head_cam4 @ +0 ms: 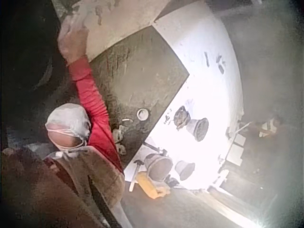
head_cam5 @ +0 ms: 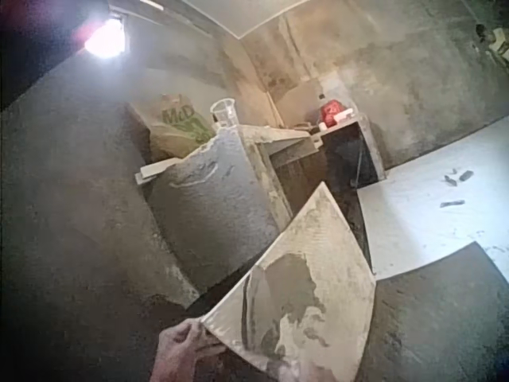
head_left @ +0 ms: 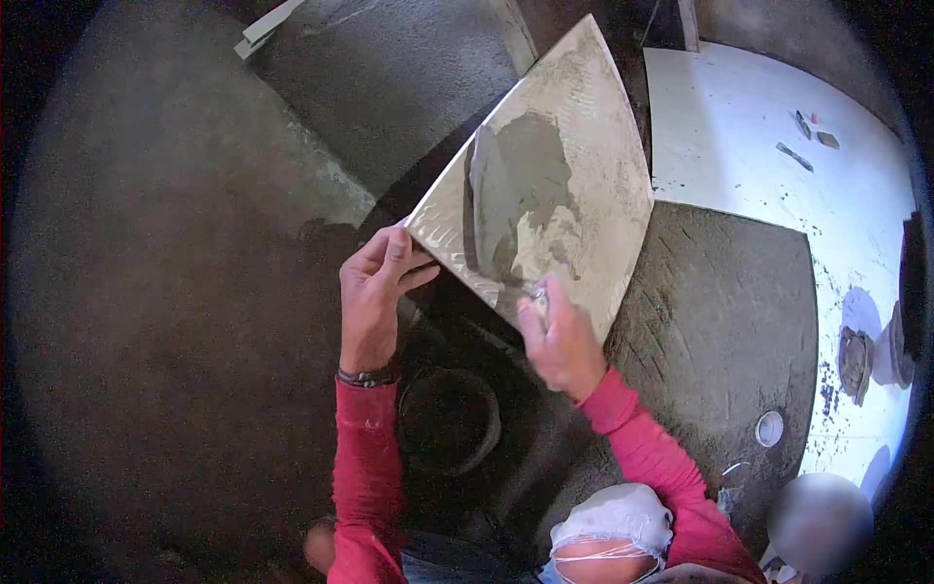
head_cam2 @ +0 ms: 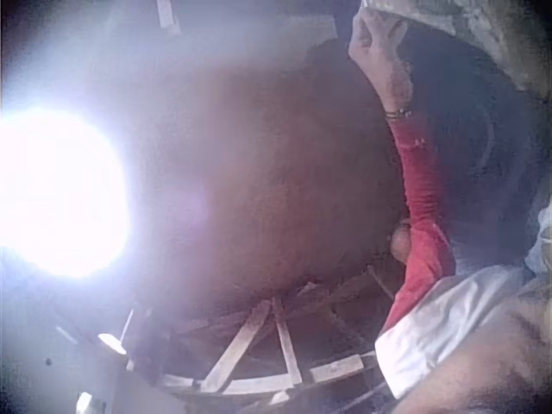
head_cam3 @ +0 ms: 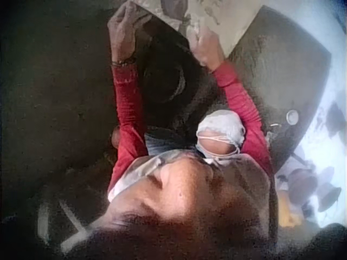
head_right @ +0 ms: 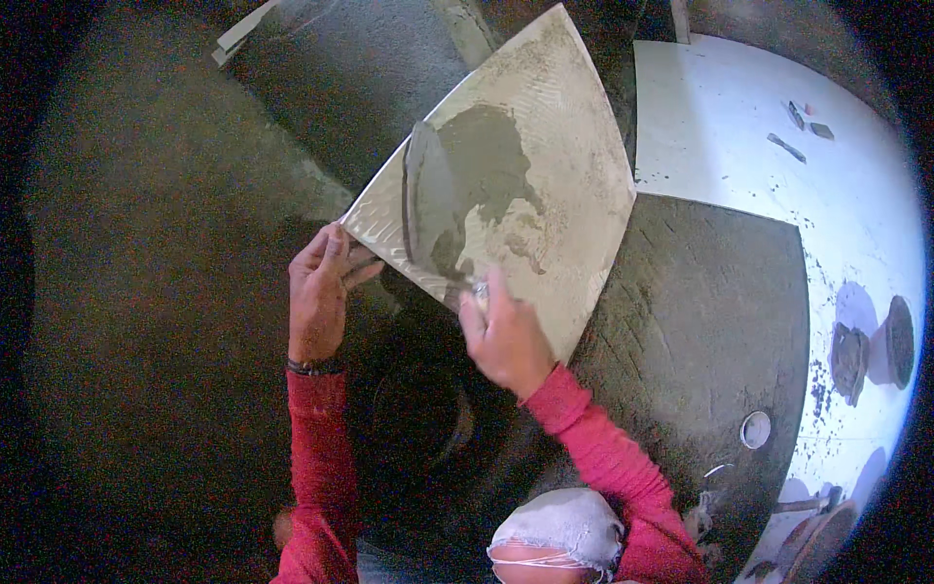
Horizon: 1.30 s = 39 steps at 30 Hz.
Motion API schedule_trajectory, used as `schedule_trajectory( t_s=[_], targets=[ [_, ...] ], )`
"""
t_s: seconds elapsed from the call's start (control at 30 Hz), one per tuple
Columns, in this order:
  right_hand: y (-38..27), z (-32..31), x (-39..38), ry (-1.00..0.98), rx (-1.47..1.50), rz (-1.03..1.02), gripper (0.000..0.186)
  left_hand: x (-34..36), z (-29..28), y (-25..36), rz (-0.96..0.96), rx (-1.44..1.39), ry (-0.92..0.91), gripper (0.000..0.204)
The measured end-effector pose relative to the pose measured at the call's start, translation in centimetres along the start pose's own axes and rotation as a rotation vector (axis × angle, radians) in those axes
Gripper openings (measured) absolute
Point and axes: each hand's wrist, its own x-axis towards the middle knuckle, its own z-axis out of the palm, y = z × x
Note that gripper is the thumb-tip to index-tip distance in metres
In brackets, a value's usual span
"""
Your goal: The person positions a large floor tile onto a mortar bed, levels it by tapping with a rubber mallet, then lifts the tile to apply more mortar with a trowel before resetting it.
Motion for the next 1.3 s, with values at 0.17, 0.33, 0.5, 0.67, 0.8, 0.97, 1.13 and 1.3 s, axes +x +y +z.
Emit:
schedule_trajectory(
  t_s=[0.17,0.33,0.5,0.67,0.8,0.97,1.13,1.3],
  targets=[
    [-2.1,1.0,-4.5,-0.169,-0.123,0.107,0.022,0.1,-1.3,0.8,-0.025,0.039,-0.005,0.036],
    [-0.9,-1.1,-5.4,-0.093,0.103,-0.080,0.017,0.2,-1.0,1.6,-0.038,0.083,-0.036,0.038],
    [-0.4,2.2,-3.6,0.040,-0.032,-0.012,0.020,1.1,-2.0,1.1,-0.079,-0.071,-0.083,0.054],
    [-0.8,-0.5,-6.8,-0.172,0.013,-0.185,0.021,1.0,-3.1,2.0,-0.103,-0.074,-0.104,0.064],
    [-0.1,-1.9,-2.1,-0.016,0.021,0.193,0.022,0.4,-2.6,1.8,-0.084,-0.073,-0.101,0.063],
    [-2.8,-1.4,-1.4,-0.142,0.093,0.061,0.021,0.4,-2.5,1.3,-0.070,-0.078,-0.096,0.065],
    [-1.3,-1.4,-5.4,-0.156,0.170,-0.050,0.023,0.0,-2.8,2.3,-0.095,-0.058,-0.086,0.067],
    [4.8,2.9,-10.3,-0.243,-0.197,0.142,0.020,0.4,-2.2,1.6,-0.057,-0.078,-0.134,0.070]
  ],
)
